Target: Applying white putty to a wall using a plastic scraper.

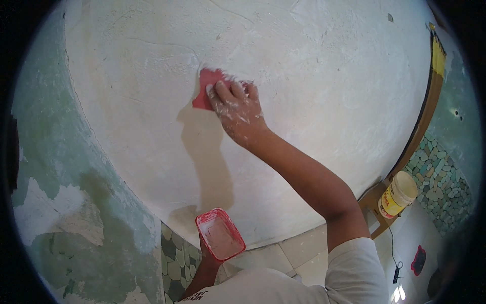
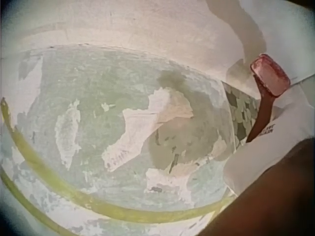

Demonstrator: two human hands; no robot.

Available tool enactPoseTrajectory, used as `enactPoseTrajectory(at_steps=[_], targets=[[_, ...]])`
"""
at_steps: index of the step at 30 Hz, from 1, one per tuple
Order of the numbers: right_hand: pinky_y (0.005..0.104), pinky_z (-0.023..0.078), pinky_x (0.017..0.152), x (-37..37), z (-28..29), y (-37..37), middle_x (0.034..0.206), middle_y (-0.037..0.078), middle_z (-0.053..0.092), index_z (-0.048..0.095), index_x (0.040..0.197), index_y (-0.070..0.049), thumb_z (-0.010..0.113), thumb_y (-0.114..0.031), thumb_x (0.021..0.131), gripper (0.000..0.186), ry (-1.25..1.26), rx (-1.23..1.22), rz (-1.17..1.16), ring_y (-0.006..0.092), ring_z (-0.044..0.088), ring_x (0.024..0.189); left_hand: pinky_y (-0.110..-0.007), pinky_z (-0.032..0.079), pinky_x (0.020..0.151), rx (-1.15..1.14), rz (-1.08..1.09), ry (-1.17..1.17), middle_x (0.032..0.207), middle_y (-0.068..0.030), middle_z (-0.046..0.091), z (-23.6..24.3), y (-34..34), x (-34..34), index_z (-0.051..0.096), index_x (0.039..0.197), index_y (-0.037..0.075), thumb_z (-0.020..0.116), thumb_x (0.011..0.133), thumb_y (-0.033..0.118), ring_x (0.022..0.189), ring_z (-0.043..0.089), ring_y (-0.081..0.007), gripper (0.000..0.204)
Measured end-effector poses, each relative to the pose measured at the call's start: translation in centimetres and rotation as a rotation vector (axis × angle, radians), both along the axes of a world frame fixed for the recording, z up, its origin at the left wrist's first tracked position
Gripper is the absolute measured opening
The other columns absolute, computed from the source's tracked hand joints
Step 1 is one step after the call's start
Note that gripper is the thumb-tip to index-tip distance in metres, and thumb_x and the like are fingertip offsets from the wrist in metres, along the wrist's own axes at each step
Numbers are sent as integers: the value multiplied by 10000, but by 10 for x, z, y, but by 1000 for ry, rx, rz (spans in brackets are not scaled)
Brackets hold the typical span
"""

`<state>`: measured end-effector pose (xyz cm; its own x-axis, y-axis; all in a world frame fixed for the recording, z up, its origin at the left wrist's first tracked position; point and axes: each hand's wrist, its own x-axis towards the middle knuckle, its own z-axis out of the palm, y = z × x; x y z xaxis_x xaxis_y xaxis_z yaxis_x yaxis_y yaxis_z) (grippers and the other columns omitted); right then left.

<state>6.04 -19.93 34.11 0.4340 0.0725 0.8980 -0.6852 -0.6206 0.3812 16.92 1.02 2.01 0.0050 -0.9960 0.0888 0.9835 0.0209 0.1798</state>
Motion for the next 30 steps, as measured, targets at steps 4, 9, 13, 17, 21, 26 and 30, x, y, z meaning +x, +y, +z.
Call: enactPoseTrajectory(at_steps=[4,9,13,17,21,26,30], targets=[[395,404,825,-17,22,21,1197,60,618,622,1268,-115,608,-71,825,445,158,68,68,229,571,1020,-543,456,1013,73,60,-26,1344,-57,590,-8,3,5,522,1377,169,438,953,608,1220,569,-289,617],[394,425,798,-30,87,12,1154,61,637,620,1264,-132,610,-38,844,430,-108,-104,133,244,581,992,-551,467,1003,33,44,-29,1361,-56,577,-2,5,-2,512,1388,180,441,935,647,1221,568,-294,655],[399,453,819,-10,107,-18,1143,74,641,628,1250,-140,615,-32,831,433,-184,-142,156,261,585,1004,-567,464,989,79,46,-88,1336,-48,596,3,6,-5,531,1369,194,441,941,621,1199,579,-305,611],[405,492,816,26,75,-17,1134,113,659,635,1246,-109,654,-46,787,463,-110,-160,253,280,610,957,-577,463,989,89,36,-74,1350,-46,586,6,8,-5,517,1385,205,447,904,683,1209,572,-306,682],[394,494,814,46,35,6,1154,95,661,661,1188,-101,646,-81,808,381,18,-93,352,261,621,969,-540,484,969,73,44,-61,1288,-48,628,17,10,-9,554,1340,180,438,969,571,1168,598,-305,552],[397,484,808,23,33,18,1185,82,657,640,1231,-123,632,-52,813,424,150,18,408,266,616,993,-536,467,993,2,109,-87,1301,-57,619,1,16,-2,554,1338,170,442,979,543,1188,586,-297,529],[405,451,801,-25,58,-12,1223,93,639,618,1265,-129,633,-60,803,468,-169,-149,174,252,588,1019,-537,457,1008,47,127,-30,1310,-57,613,-12,22,8,549,1343,170,449,976,550,1199,580,-295,538]])
